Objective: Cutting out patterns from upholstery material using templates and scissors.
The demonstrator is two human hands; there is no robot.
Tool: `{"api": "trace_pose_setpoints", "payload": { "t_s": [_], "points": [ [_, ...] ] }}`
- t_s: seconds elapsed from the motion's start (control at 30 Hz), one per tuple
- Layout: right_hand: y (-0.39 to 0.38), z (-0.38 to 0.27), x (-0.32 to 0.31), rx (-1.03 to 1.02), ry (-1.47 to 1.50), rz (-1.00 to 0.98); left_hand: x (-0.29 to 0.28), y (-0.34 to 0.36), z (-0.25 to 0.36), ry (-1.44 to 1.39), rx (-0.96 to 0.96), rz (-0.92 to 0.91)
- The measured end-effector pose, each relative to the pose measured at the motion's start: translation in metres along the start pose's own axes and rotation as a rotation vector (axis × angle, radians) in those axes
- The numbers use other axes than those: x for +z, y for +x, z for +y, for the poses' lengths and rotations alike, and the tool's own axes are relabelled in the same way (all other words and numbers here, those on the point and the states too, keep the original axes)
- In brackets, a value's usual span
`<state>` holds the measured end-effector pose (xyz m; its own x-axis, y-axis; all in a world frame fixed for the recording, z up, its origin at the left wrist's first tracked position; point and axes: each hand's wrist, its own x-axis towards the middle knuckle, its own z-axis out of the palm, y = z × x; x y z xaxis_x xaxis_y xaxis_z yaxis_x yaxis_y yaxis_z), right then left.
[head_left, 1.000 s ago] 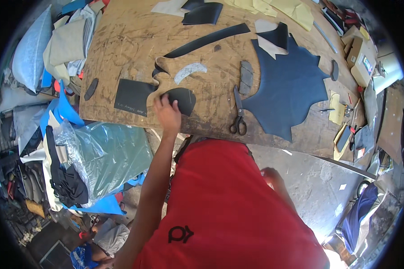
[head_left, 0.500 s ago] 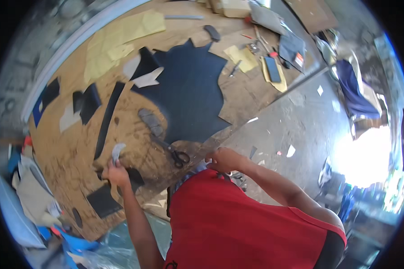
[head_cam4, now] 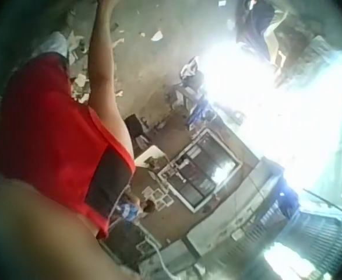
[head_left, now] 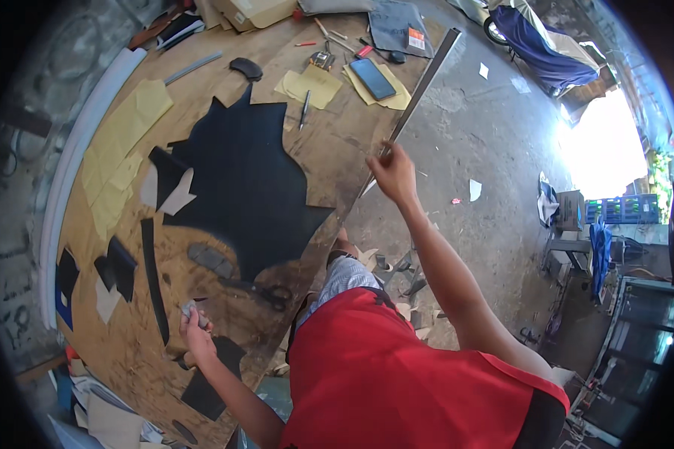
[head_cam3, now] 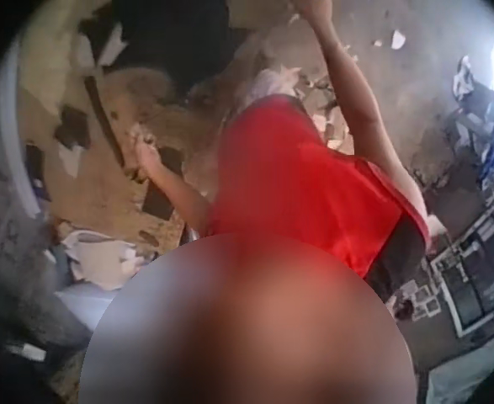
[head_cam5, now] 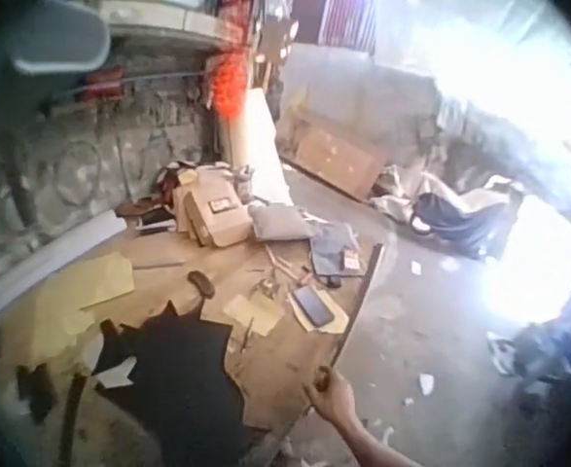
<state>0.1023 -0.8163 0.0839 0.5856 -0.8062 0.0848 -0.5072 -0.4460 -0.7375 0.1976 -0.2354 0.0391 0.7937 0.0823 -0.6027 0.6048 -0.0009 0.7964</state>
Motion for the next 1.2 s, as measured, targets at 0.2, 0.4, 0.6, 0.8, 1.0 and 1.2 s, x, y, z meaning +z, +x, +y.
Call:
{"api": "trace_pose_setpoints", "payload": {
  "t_s": [0.2, 0.4, 0.6, 0.8, 1.0, 1.2],
  "points": [
    [0.182, 0.024, 0.051, 0.007, -0.153, 0.221, 0.161, -0.023, 0.053, -0.165, 0.055, -0.113],
    [0.261, 0.043, 0.083, -0.027, -0.344, 0.158, 0.339, -0.023, 0.11, -0.158, -0.047, -0.269],
    [0.286, 0.06, 0.089, 0.075, -0.369, 0.095, 0.503, -0.007, 0.169, 0.114, -0.024, -0.558],
    [0.297, 0.054, 0.081, 0.121, -0.322, 0.12, 0.616, 0.019, 0.188, 0.199, 0.007, -0.778],
    [0.318, 0.012, 0.029, 0.598, 0.129, 0.168, 0.685, 0.05, 0.158, 0.332, 0.052, -0.795],
    [0.312, 0.003, 0.024, 0.386, 0.118, 0.347, 0.64, 0.045, 0.11, 0.818, 0.212, -0.659]
  ]
}}
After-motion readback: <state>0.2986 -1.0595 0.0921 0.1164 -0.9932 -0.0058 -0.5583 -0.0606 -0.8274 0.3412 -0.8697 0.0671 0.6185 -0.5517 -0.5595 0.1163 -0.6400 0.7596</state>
